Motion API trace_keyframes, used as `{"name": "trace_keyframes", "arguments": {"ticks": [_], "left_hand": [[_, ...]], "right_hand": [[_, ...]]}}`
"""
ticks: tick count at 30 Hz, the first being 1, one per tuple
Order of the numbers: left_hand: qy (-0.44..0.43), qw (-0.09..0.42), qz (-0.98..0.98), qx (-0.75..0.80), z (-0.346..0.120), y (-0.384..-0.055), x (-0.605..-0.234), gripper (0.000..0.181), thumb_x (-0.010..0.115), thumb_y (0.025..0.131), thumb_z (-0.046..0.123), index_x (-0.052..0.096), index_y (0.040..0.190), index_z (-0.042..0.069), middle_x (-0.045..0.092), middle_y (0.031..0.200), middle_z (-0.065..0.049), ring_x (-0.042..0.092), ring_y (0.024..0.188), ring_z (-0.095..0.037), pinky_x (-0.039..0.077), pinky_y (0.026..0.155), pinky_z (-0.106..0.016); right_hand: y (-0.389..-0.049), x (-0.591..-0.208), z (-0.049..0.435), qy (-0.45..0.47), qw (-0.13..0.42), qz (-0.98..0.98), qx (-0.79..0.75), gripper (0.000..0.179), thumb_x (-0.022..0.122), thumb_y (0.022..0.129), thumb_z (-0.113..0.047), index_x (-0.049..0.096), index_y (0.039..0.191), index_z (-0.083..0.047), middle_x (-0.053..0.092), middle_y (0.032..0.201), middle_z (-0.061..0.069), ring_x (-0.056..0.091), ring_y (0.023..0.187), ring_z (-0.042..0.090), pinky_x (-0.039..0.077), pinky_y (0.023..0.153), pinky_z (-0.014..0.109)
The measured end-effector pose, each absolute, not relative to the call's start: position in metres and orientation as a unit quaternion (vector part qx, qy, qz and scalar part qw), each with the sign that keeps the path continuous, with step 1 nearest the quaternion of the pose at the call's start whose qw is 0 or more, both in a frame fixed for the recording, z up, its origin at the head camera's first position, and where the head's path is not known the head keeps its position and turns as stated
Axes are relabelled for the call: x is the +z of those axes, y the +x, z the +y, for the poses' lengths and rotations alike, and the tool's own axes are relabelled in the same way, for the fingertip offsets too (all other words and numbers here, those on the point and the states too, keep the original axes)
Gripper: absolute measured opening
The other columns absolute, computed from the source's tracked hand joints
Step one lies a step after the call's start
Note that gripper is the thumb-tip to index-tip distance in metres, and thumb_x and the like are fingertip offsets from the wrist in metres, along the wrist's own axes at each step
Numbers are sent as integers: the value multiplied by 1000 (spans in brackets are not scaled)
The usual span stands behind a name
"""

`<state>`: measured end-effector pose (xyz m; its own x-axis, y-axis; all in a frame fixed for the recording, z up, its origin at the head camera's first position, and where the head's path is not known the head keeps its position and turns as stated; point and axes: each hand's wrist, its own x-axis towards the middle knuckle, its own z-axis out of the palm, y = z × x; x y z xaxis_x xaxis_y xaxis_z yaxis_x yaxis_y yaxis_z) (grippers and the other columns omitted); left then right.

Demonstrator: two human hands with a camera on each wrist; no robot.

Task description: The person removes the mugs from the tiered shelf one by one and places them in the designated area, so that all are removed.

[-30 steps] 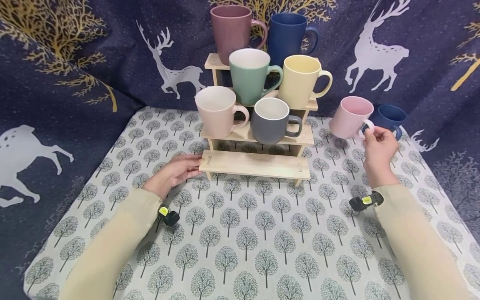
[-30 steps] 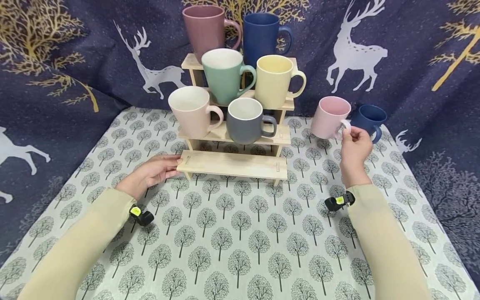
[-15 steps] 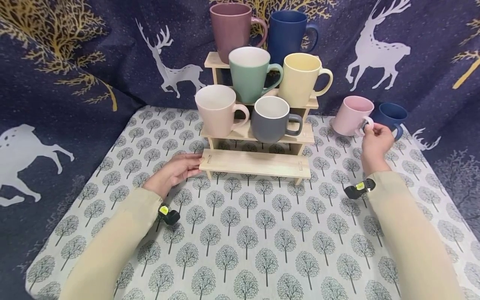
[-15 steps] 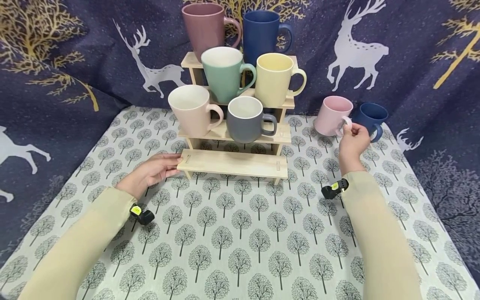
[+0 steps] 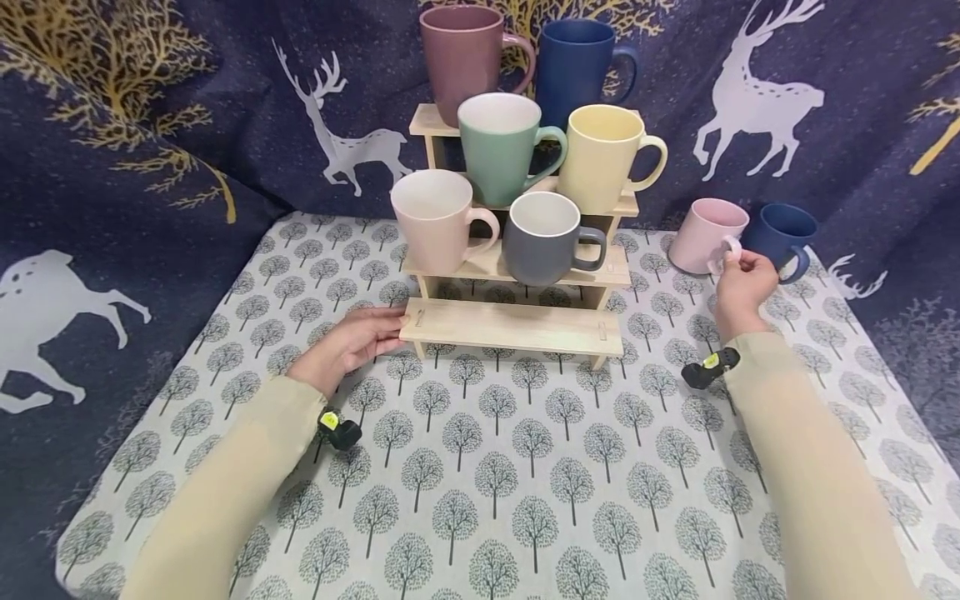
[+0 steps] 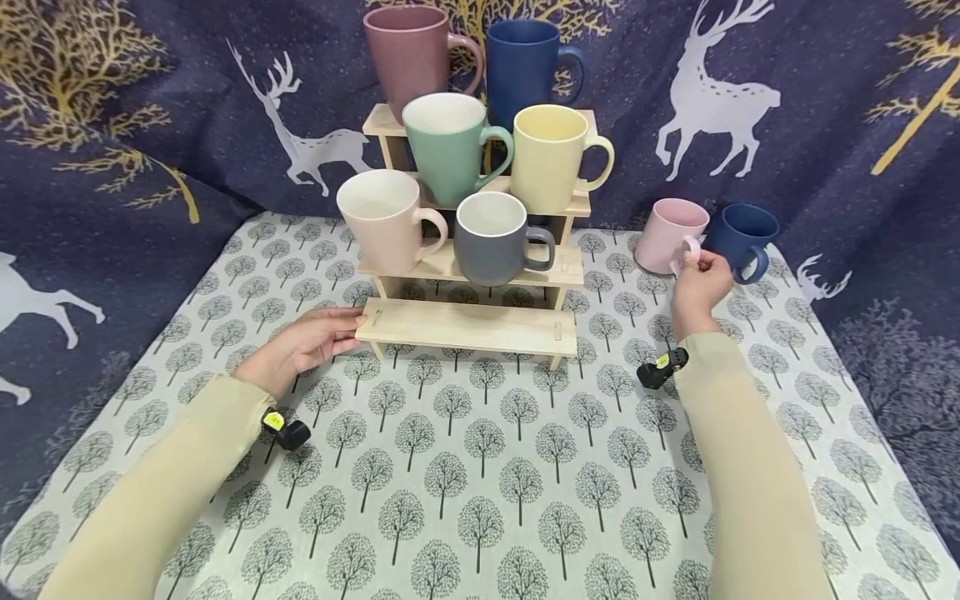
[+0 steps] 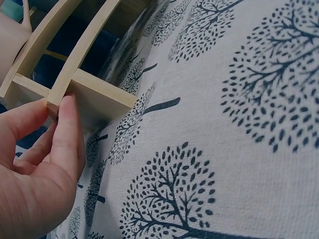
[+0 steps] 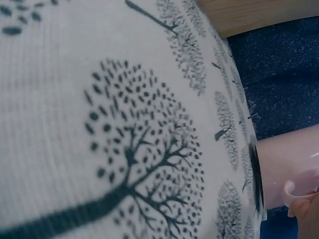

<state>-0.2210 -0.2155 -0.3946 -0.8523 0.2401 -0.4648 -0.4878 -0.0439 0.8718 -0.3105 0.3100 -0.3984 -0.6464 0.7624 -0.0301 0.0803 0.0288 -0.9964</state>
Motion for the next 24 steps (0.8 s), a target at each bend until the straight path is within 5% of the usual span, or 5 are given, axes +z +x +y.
{"name": "trace_keyframes", "arguments": {"ticks": [24], "left_hand": [[-95, 255, 648, 712, -215, -221, -395, 59, 51, 104, 1, 24, 156, -7, 73, 87, 7, 74, 79, -5, 64, 84, -11]], "right_hand": [[-316, -409, 315, -321, 283, -663, 614, 36, 67, 96, -5, 50, 73, -27, 45, 77, -11, 43, 76, -2, 41, 64, 4]]}}
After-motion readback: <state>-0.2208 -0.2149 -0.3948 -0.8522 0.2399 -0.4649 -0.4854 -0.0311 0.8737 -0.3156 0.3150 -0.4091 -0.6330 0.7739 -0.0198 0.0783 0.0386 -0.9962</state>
